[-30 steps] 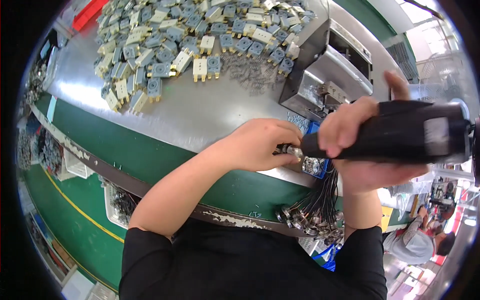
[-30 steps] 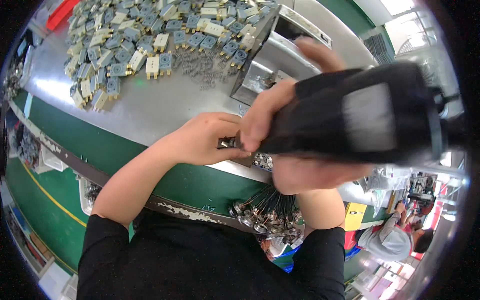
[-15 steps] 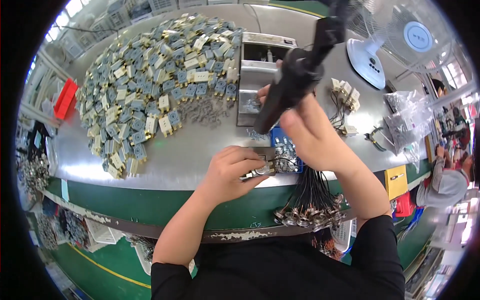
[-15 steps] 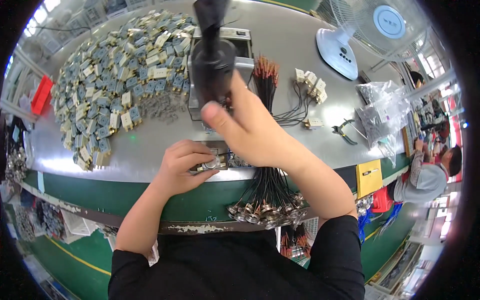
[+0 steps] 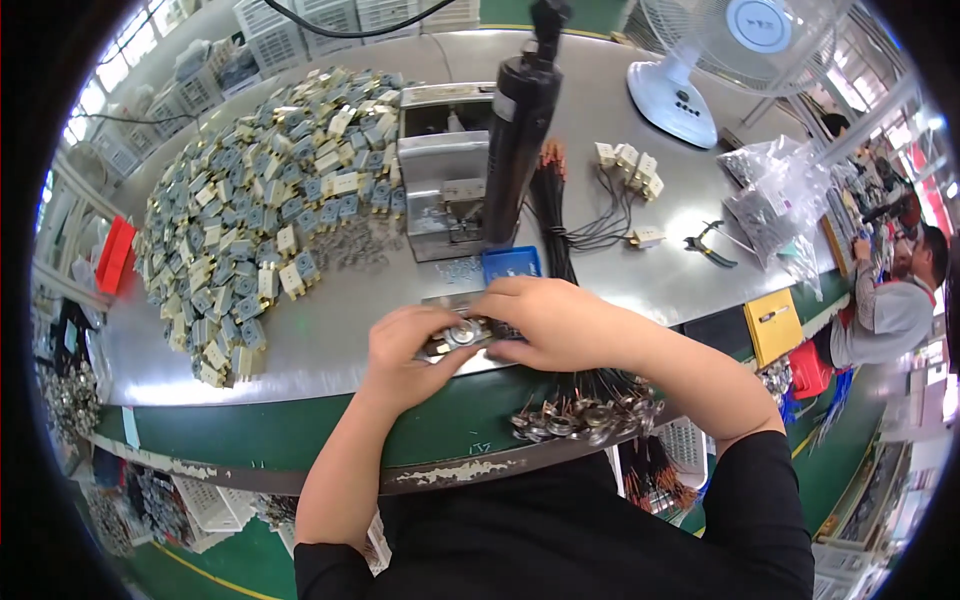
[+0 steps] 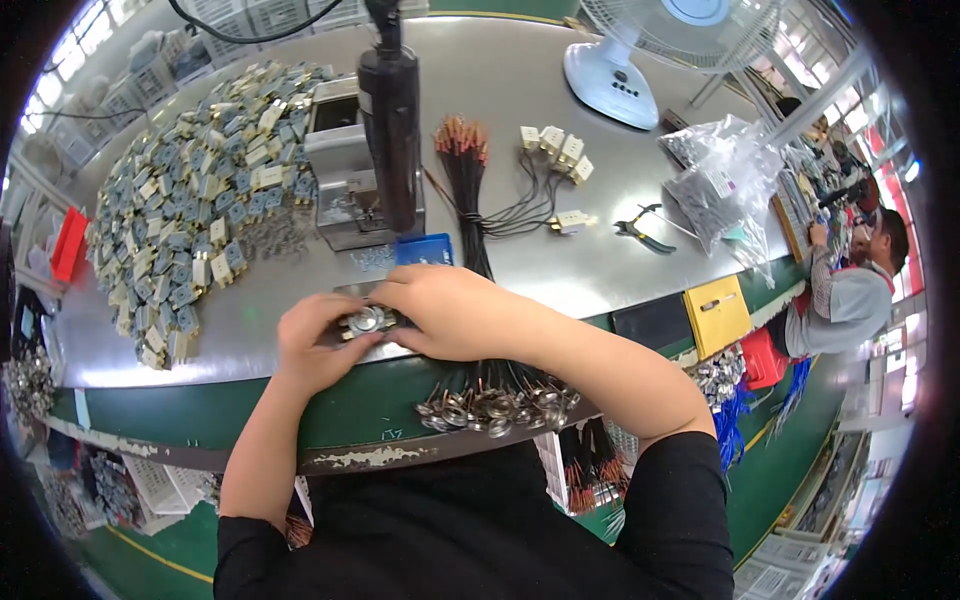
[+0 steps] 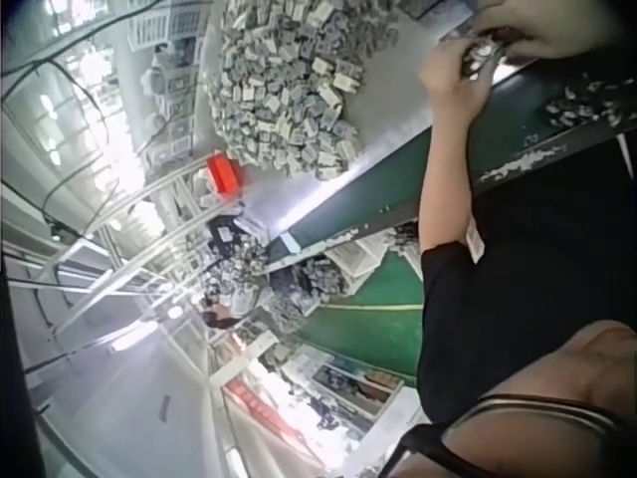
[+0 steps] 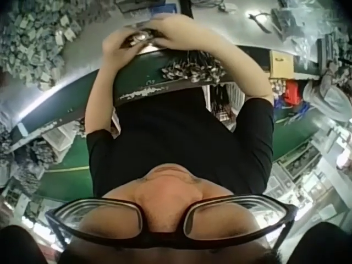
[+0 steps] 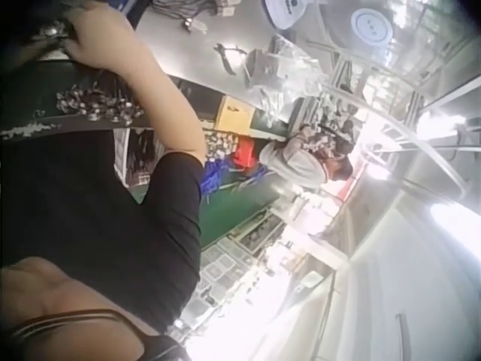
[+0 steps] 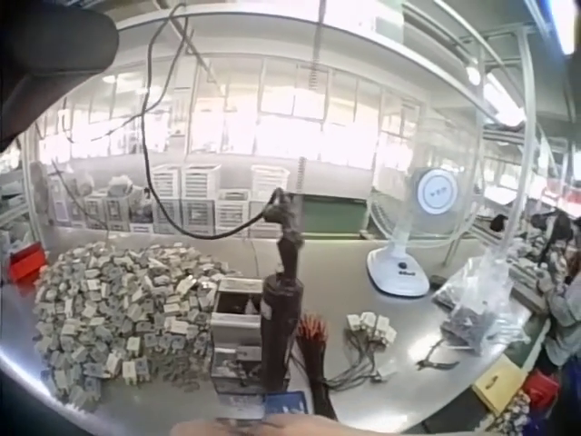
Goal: Assembling small electronic switches by inserting metal housings and securing them using an electric screwdriver.
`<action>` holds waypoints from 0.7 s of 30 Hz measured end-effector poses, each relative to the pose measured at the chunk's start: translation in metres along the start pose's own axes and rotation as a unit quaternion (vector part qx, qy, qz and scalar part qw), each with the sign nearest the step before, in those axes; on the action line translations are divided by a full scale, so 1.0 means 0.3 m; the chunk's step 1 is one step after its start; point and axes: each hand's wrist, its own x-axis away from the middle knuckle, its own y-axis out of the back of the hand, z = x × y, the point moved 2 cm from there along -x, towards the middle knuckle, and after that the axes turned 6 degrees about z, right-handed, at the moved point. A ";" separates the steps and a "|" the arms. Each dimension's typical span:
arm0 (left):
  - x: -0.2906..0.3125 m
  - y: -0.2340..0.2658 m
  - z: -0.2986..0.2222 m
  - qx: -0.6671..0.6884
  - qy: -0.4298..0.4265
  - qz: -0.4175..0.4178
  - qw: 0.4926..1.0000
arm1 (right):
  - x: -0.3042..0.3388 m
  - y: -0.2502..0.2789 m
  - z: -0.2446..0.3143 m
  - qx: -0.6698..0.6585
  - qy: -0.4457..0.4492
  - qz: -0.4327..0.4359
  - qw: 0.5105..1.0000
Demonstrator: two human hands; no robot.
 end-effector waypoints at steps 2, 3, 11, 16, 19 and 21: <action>-0.004 0.004 -0.020 0.007 0.046 -0.024 0.999 | 0.003 -0.005 0.005 0.053 0.015 -0.069 0.996; -0.025 0.020 -0.048 -0.029 0.024 -0.034 0.999 | 0.004 -0.009 0.007 0.076 0.029 -0.119 0.990; -0.091 0.046 -0.193 -0.115 0.003 -0.042 0.992 | 0.036 -0.005 0.022 0.160 0.033 -0.201 0.966; -0.091 0.027 -0.240 -0.125 0.016 -0.059 0.990 | 0.063 0.007 0.010 0.135 0.075 -0.242 0.958; -0.124 -0.013 -0.315 -0.029 0.084 -0.080 0.993 | 0.102 0.047 -0.050 0.245 0.203 -0.288 0.903; -0.158 -0.028 -0.354 0.091 0.142 -0.060 0.984 | 0.147 0.120 -0.118 0.236 0.204 -0.356 0.881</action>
